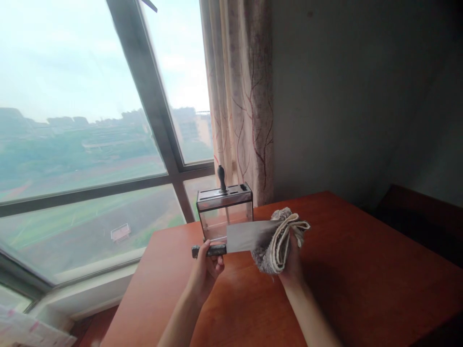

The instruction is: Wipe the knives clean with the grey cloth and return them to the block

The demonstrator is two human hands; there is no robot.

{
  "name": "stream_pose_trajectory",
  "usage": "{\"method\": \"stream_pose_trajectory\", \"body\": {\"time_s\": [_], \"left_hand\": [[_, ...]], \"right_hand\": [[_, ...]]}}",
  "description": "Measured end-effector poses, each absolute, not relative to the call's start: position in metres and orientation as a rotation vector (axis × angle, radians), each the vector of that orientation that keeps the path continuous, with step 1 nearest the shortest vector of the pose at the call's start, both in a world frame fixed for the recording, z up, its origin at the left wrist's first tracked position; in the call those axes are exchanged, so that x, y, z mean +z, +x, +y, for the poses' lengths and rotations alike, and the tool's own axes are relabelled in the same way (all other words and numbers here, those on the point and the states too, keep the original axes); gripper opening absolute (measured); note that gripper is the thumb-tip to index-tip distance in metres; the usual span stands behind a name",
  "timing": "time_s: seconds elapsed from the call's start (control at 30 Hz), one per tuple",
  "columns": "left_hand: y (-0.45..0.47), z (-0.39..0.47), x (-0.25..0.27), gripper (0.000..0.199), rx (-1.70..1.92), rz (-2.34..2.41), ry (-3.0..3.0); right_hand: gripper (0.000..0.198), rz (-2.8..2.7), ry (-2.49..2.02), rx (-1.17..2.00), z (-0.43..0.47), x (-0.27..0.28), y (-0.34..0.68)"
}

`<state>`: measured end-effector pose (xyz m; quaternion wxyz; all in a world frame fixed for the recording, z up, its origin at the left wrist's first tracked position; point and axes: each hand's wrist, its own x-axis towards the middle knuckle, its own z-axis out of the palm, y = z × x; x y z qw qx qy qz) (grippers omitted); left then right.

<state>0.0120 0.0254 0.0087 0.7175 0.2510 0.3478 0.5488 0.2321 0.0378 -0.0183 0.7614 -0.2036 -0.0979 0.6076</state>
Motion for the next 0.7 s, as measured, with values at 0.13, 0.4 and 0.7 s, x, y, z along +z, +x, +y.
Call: {"method": "stream_pose_trajectory", "body": {"time_s": [0.13,0.4,0.7], "left_hand": [[0.015,0.026,0.009,0.033,1.251,0.749,0.487],[0.037,0.016,0.011,0.029,1.209,0.711,0.386],[0.064,0.0,-0.002,0.044,1.12,0.815,0.646]], "right_hand": [[0.035,-0.271,-0.419,1.34,0.035,-0.016,0.232],[0.043,-0.368,-0.48,1.402,0.02,-0.015,0.22],[0.046,-0.335,-0.538,1.525,0.024,-0.027,0.211]]}}
